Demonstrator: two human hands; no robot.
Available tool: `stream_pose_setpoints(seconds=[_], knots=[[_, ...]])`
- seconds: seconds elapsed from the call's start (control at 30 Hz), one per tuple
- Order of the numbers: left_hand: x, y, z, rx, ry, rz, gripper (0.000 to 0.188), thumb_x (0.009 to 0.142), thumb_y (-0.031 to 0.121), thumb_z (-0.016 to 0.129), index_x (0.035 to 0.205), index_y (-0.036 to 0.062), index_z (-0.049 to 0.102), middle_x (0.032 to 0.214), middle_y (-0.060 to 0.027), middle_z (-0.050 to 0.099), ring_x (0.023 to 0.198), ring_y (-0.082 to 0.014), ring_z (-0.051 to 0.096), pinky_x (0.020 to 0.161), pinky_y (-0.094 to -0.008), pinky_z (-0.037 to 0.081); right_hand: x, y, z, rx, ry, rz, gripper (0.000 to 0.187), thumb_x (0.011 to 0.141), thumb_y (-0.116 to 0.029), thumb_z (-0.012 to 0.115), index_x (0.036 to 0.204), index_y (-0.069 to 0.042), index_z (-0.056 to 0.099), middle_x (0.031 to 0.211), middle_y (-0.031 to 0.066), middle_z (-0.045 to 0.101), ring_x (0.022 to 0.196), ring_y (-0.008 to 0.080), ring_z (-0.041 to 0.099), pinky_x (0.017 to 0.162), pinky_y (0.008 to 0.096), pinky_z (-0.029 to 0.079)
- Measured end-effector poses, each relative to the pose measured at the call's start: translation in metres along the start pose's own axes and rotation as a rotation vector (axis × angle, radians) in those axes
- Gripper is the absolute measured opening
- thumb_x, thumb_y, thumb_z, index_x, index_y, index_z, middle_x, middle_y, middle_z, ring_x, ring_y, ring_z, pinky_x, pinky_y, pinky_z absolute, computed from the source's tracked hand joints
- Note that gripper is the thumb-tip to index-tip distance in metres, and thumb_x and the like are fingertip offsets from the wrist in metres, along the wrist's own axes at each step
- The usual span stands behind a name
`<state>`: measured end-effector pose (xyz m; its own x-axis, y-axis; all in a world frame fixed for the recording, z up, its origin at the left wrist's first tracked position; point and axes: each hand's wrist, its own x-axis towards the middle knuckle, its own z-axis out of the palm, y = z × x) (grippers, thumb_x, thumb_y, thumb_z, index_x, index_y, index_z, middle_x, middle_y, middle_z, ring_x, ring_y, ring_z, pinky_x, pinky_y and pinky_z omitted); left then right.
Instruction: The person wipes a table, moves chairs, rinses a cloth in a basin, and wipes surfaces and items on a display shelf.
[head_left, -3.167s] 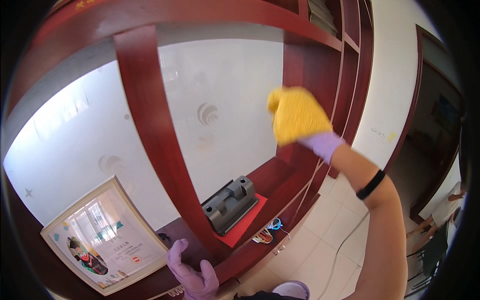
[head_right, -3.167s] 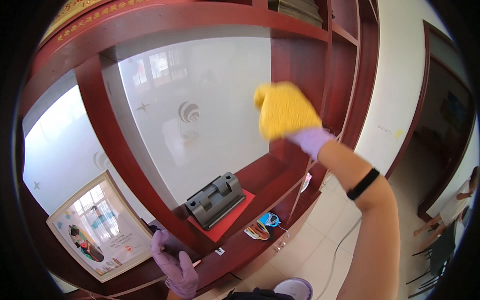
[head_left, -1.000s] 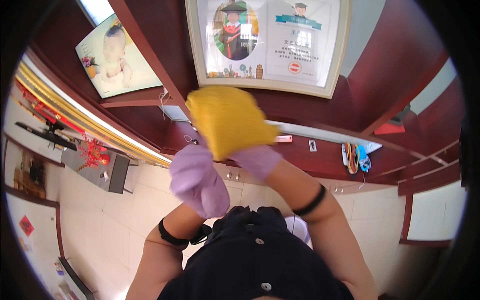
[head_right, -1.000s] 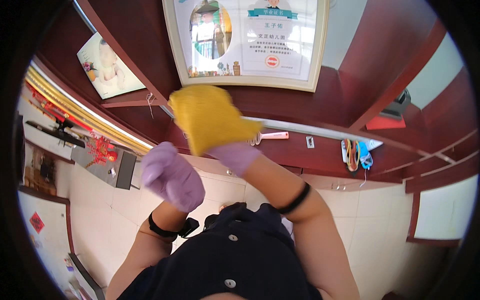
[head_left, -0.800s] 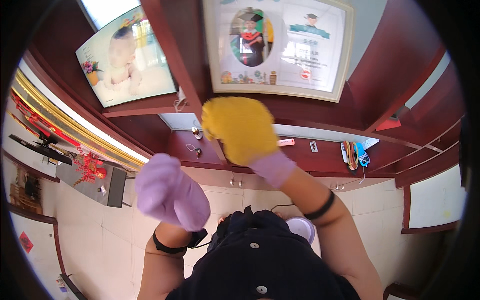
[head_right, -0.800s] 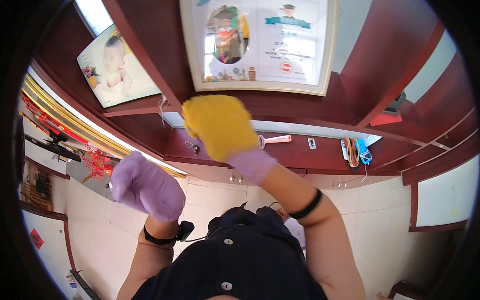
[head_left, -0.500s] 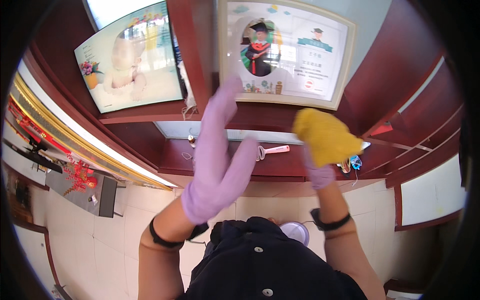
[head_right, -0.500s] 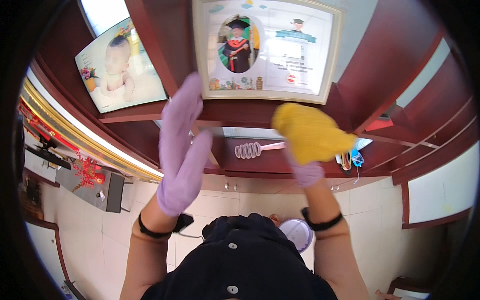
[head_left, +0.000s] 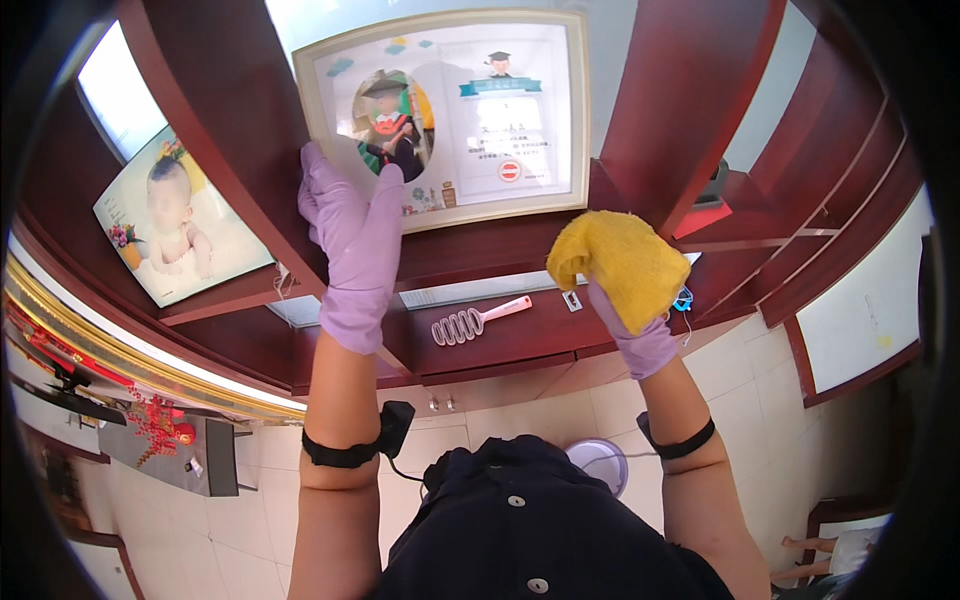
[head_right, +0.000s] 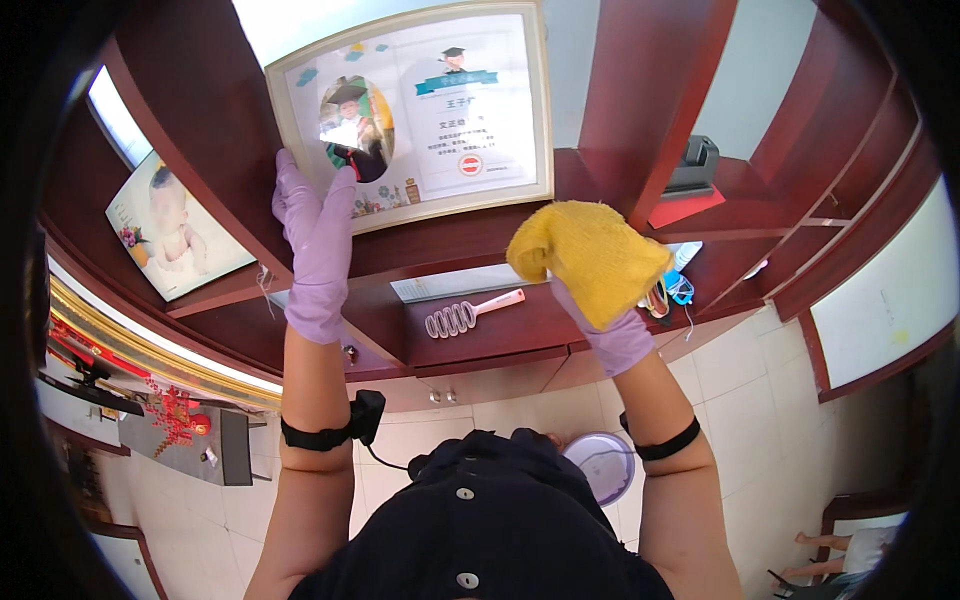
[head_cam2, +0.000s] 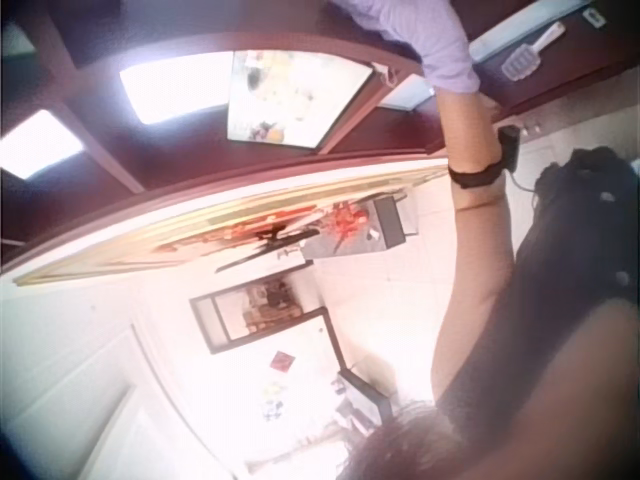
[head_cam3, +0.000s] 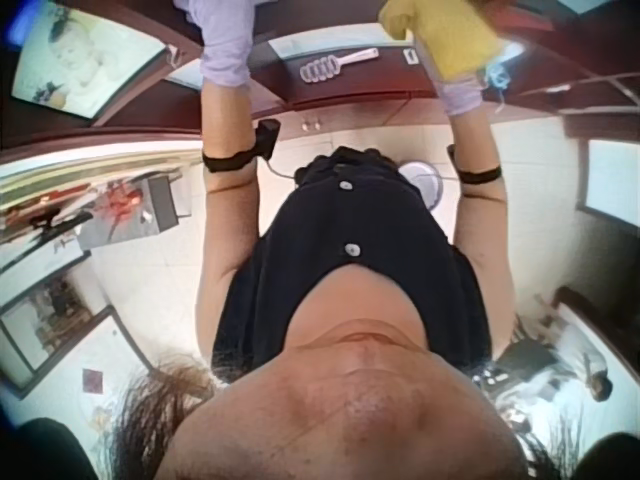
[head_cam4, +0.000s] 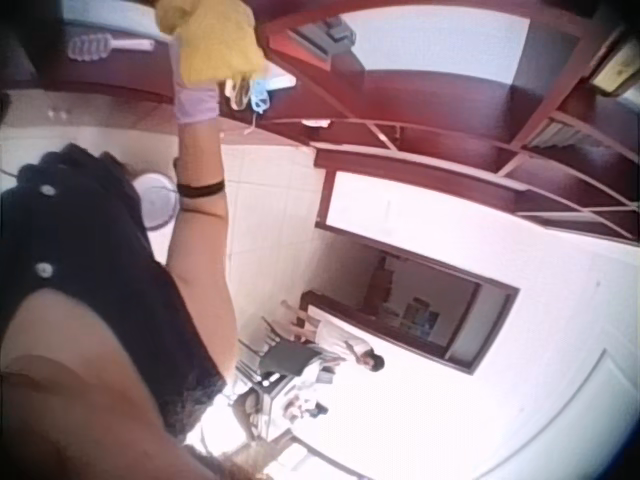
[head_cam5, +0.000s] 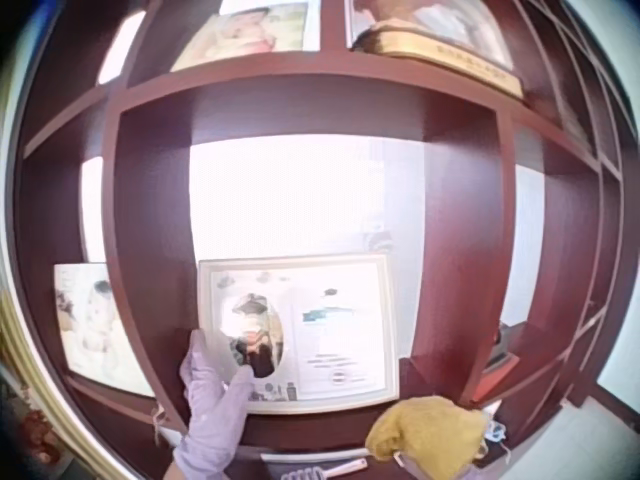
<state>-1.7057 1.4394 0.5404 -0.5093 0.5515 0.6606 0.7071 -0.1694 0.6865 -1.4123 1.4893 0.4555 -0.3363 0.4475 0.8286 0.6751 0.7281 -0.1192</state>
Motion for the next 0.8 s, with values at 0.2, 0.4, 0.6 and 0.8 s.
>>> stream_pose_setpoints(seconds=[0.2,0.4,0.6,0.8], knots=[[0.005,0.011,0.005,-0.166,0.04,-0.055,0.077,0.085,0.026,0.072,0.144,-0.0025,0.032,0.136,-0.0175,0.044,0.12,-0.0256,0.044,0.099,-0.0356,0.038,-0.009,-0.008,0.03,0.053,0.225,0.145,0.038,0.08,-0.02,0.067,0.117,-0.011,0.063,0.112,0.0117,0.065,0.106,0.0362,0.06,0.092,0.0487,0.047],[-0.014,0.056,-0.012,-0.756,-0.102,-0.153,0.024,0.101,0.016,0.053,0.114,-0.004,0.059,0.1,-0.0017,0.062,0.088,-0.005,0.053,0.08,-0.0219,0.045,-0.003,-0.006,0.015,0.004,0.074,0.031,0.039,0.082,-0.021,0.067,0.12,-0.011,0.063,0.116,0.0113,0.065,0.108,0.0346,0.061,0.094,0.0467,0.048],[-0.06,0.082,-0.106,-0.417,0.103,-0.079,0.016,0.099,0.014,0.057,0.107,0.0003,0.06,0.094,-0.0021,0.062,0.082,-0.007,0.054,0.073,-0.0221,0.046,0.021,-0.025,-0.029,0.476,-0.161,0.36,0.04,0.087,-0.017,0.066,0.125,-0.007,0.06,0.121,0.012,0.063,0.116,0.0314,0.058,0.103,0.0416,0.043],[-0.1,0.022,-0.212,-0.415,0.215,-0.153,0.031,0.094,0.022,0.063,0.118,0.0029,0.059,0.102,-0.0066,0.062,0.091,-0.0167,0.06,0.085,-0.0341,0.051,0.052,-0.029,-0.016,0.536,-0.251,0.366,0.051,0.093,-0.049,0.056,0.115,-0.003,0.063,0.123,0.0173,0.062,0.123,0.032,0.052,0.107,0.0413,0.036]])
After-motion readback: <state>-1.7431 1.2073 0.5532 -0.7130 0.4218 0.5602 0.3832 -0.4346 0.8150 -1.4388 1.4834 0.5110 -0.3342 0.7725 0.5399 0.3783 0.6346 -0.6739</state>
